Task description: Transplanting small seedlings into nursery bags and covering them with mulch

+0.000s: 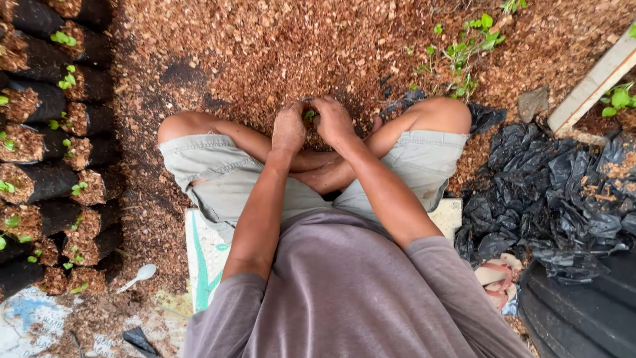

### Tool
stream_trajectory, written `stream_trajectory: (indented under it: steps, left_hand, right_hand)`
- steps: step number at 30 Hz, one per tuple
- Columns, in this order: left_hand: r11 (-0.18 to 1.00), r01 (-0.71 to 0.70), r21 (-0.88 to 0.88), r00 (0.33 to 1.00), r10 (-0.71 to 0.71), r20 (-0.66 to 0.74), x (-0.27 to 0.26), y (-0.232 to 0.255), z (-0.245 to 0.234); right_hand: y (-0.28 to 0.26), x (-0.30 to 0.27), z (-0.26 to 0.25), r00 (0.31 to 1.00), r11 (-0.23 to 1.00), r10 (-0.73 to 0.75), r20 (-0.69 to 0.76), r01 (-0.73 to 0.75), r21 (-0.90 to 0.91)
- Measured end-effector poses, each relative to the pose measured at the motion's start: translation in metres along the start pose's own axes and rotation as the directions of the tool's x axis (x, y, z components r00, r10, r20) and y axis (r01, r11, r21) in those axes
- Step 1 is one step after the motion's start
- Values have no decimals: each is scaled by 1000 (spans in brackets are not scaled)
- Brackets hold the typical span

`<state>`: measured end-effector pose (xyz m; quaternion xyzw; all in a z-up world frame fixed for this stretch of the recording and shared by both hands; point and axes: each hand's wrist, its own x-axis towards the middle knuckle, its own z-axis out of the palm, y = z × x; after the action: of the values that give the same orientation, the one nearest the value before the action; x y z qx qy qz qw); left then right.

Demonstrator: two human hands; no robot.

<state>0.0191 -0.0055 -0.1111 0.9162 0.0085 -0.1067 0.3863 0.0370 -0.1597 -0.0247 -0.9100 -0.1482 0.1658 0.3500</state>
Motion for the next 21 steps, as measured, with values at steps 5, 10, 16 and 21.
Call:
stream_trajectory:
  steps: [5, 10, 16, 21]
  left_hand:
    - [985, 91, -144, 995, -95, -27, -14, 29, -57]
    - [945, 322, -52, 928, -304, 217, -24, 85, -67]
    - [912, 124, 391, 965, -202, 168, -8, 70, -2]
    - [942, 113, 317, 985, -148, 89, -3, 71, -12]
  right_hand:
    - [-7, -9, -44, 976, 967, 180, -126, -152, 207]
    - [-1, -23, -84, 974, 978, 101, -200, -60, 202]
    - [35, -37, -74, 922, 991, -102, -373, 125, 38]
    - [75, -40, -56, 950, 959, 77, -302, 12, 282]
